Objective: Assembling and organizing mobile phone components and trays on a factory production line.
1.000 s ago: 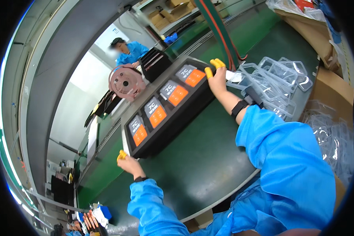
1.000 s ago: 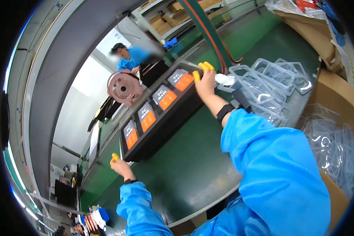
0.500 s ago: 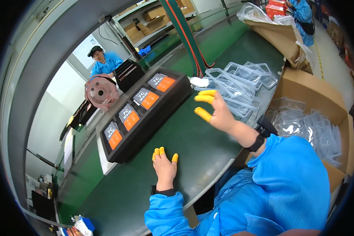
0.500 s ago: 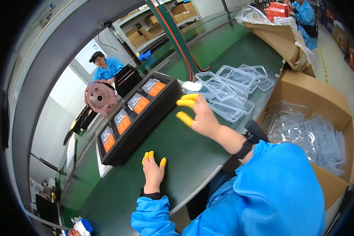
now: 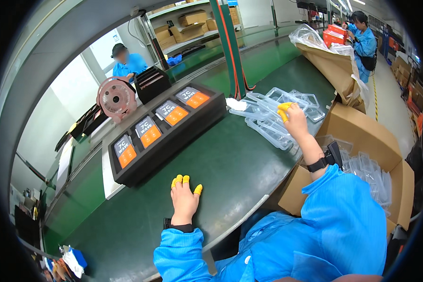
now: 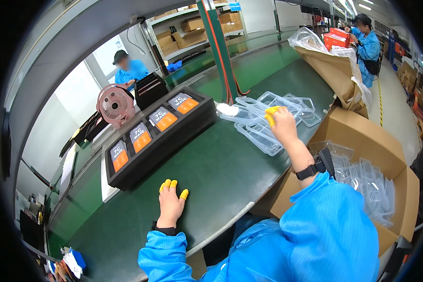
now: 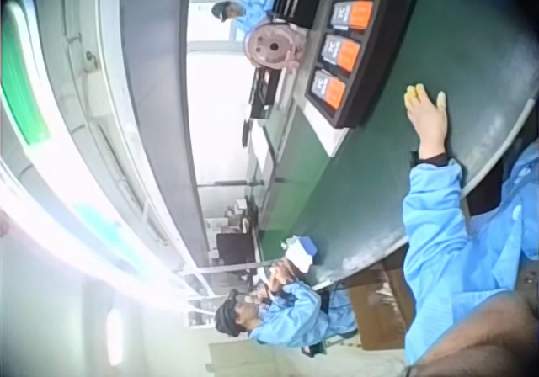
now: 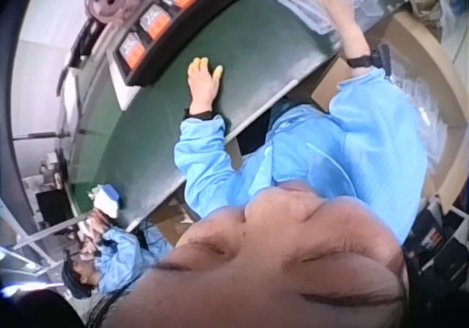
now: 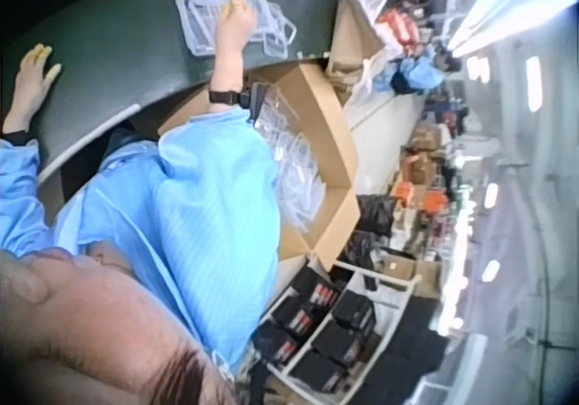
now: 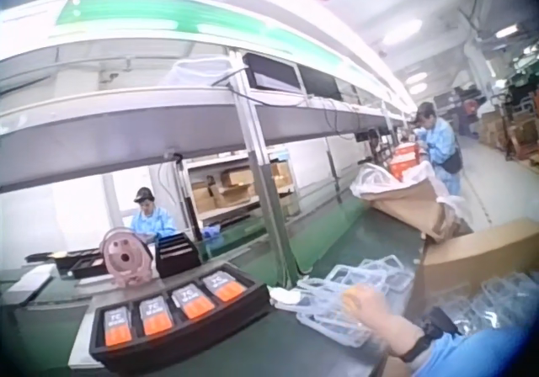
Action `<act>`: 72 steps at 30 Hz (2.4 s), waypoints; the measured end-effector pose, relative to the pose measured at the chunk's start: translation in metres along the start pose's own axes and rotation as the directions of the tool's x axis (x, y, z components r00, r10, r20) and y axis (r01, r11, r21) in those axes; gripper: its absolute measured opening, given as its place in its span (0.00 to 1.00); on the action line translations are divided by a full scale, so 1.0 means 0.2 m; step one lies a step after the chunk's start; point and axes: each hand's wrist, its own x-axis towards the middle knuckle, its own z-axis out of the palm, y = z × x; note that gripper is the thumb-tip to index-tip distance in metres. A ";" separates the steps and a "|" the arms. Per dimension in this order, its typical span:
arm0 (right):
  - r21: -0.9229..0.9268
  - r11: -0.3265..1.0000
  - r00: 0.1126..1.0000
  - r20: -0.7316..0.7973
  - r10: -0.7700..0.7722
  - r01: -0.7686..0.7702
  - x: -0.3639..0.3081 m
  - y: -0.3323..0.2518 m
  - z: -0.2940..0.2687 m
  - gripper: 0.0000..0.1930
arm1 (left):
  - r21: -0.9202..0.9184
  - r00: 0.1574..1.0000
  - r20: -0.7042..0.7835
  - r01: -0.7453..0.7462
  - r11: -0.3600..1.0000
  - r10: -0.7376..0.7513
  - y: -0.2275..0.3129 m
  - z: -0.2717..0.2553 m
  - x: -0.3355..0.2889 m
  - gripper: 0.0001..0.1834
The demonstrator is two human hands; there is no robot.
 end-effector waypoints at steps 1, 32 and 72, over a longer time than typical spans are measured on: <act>-0.073 0.997 1.000 -0.014 0.027 -0.028 0.02 0.04 0.00 0.08 | -0.004 1.000 -0.001 0.002 1.000 -0.002 0.00 -0.01 0.00 0.26; 0.083 0.996 1.000 -0.002 -0.029 0.029 0.02 0.00 -0.01 0.17 | -0.006 1.000 -0.017 -0.025 1.000 0.025 -0.01 -0.01 -0.01 0.25; -0.061 0.988 0.988 -0.053 -0.144 0.141 0.23 -0.24 -0.13 0.11 | -0.047 0.997 -0.029 -0.078 0.996 0.077 -0.05 0.02 -0.02 0.26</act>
